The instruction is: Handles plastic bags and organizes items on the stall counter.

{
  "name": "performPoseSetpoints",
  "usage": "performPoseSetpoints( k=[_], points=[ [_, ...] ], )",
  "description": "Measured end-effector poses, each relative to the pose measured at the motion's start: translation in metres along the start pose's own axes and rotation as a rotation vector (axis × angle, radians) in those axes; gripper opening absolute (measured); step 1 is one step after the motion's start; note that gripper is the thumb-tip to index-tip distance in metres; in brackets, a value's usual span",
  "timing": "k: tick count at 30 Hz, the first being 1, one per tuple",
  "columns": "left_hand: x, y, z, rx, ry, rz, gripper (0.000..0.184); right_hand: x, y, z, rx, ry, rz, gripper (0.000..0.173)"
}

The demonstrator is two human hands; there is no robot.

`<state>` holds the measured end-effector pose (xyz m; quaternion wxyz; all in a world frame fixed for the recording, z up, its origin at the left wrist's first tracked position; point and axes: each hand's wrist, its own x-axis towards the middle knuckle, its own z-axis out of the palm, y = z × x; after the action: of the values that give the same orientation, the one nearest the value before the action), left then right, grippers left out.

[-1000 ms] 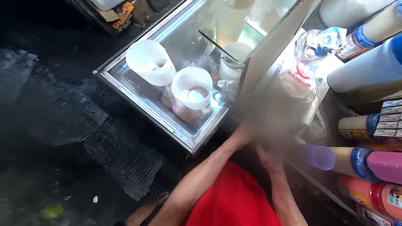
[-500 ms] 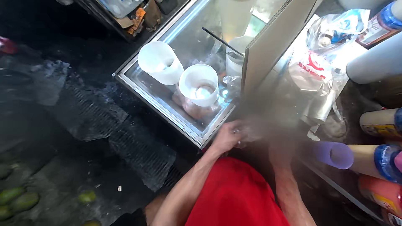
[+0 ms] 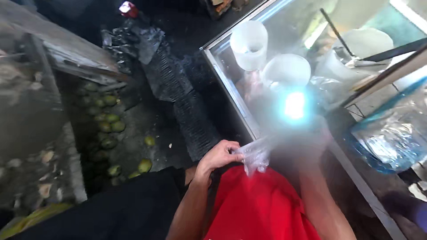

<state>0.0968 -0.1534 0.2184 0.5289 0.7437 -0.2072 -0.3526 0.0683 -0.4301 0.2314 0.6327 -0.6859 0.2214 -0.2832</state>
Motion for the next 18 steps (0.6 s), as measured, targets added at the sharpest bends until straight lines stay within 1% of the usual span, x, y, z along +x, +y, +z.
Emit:
performPoseSetpoints(
  k=[1, 2, 4, 5, 6, 7, 8, 9, 10, 11, 12, 13, 14, 15, 16, 18],
  points=[
    [-0.003, -0.005, -0.009, 0.032, 0.055, 0.032, 0.028, 0.003, -0.004, 0.003, -0.099, -0.062, -0.085, 0.02],
    [-0.003, -0.008, -0.019, 0.053, 0.115, 0.06, 0.03, 0.004, -0.011, 0.002, -0.178, -0.174, -0.189, 0.037],
    [0.0, -0.006, -0.036, 0.074, 0.206, 0.081, 0.033, -0.001, -0.031, 0.007, -0.296, -0.498, -0.376, 0.077],
    [0.002, -0.002, -0.043, 0.073, 0.225, 0.085, 0.036, -0.008, -0.039, 0.018, -0.37, -0.666, -0.44, 0.091],
    [0.004, 0.002, -0.048, 0.068, 0.233, 0.084, 0.038, -0.017, -0.041, 0.033, -0.473, -0.82, -0.485, 0.098],
    [0.004, 0.008, -0.052, 0.062, 0.23, 0.083, 0.04, -0.024, -0.037, 0.051, -0.563, -0.948, -0.515, 0.095],
    [0.004, 0.014, -0.058, 0.055, 0.201, 0.091, 0.041, -0.028, -0.03, 0.069, -0.601, -1.019, -0.539, 0.083],
    [0.003, 0.018, -0.065, 0.061, 0.14, 0.085, 0.042, -0.03, -0.022, 0.085, -0.562, -1.025, -0.525, 0.059],
    [0.001, 0.02, -0.075, 0.109, 0.062, 0.051, 0.044, -0.031, -0.015, 0.098, -0.448, -0.99, -0.459, 0.034],
    [-0.004, 0.021, -0.085, 0.171, -0.013, 0.0, 0.045, -0.03, -0.013, 0.107, -0.316, -0.963, -0.337, 0.019],
    [-0.011, 0.018, -0.094, 0.204, -0.06, -0.046, 0.04, -0.03, -0.016, 0.114, -0.209, -0.947, -0.172, 0.016],
    [-0.017, 0.011, -0.103, 0.229, -0.073, -0.063, 0.033, -0.03, -0.021, 0.119, -0.169, -0.933, -0.022, 0.017],
    [-0.023, 0.004, -0.114, 0.261, -0.065, -0.072, 0.03, -0.032, -0.021, 0.124, -0.147, -0.922, 0.079, 0.017],
    [-0.029, -0.002, -0.127, 0.305, -0.052, -0.117, 0.029, -0.035, -0.016, 0.129, -0.106, -0.897, 0.148, 0.017],
    [-0.035, -0.007, -0.141, 0.35, -0.034, -0.198, 0.03, -0.039, -0.01, 0.134, -0.051, -0.846, 0.205, 0.017],
    [-0.048, -0.021, -0.169, 0.381, 0.046, -0.339, 0.031, -0.041, -0.013, 0.141, 0.034, -0.659, 0.372, 0.022]
  ],
)
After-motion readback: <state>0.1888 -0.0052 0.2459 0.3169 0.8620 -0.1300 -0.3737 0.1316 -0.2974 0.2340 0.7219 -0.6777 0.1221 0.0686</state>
